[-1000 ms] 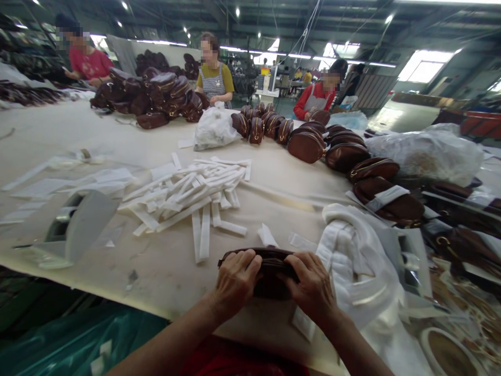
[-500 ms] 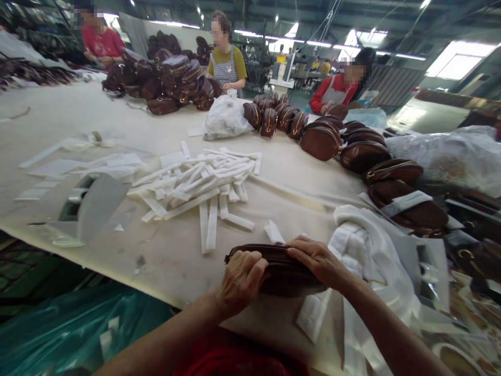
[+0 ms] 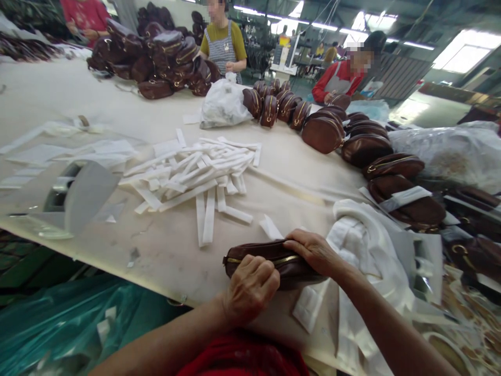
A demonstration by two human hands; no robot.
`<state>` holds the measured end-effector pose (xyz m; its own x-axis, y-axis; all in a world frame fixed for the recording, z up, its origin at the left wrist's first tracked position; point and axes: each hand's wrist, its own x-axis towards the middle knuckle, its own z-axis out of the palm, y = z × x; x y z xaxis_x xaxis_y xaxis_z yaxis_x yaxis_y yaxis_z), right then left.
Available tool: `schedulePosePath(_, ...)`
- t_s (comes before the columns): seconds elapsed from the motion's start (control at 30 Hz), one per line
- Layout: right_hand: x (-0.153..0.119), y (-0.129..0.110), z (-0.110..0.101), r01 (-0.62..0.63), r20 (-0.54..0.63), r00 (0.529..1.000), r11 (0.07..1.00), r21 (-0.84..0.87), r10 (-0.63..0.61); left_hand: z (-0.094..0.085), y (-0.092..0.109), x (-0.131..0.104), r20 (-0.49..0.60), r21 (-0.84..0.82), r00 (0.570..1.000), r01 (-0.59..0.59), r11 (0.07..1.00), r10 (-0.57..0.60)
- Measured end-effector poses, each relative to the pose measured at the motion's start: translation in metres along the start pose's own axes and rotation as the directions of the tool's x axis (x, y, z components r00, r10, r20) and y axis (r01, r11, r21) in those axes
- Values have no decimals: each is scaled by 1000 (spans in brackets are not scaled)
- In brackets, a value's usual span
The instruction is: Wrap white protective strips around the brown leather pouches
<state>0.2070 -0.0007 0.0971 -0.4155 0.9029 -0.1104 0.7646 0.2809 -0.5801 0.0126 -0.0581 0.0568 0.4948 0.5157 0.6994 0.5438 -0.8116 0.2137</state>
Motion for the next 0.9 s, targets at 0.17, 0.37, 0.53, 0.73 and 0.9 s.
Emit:
schedulePosePath(0.17,-5,4,-4,52,-31,998,994,91,-50,-2,-3,8,68,11,996,53,999,-54)
schedulePosePath(0.37,-16,13,-16,163,108,976,964,209,-188,-2,-1,11,98,73,992,70,995,-77)
schedulePosePath(0.53,-17,22,-12,255,75,965,965,-57,-250,-3,1,13,126,173,982,120,978,-143)
schedulePosePath(0.73,-27,30,-23,252,93,963,967,36,-255,-3,0,14,133,196,977,140,971,-168)
schedulePosePath(0.9,-34,38,-17,289,2,957,956,-57,-289,-2,0,16,128,217,978,136,967,-166)
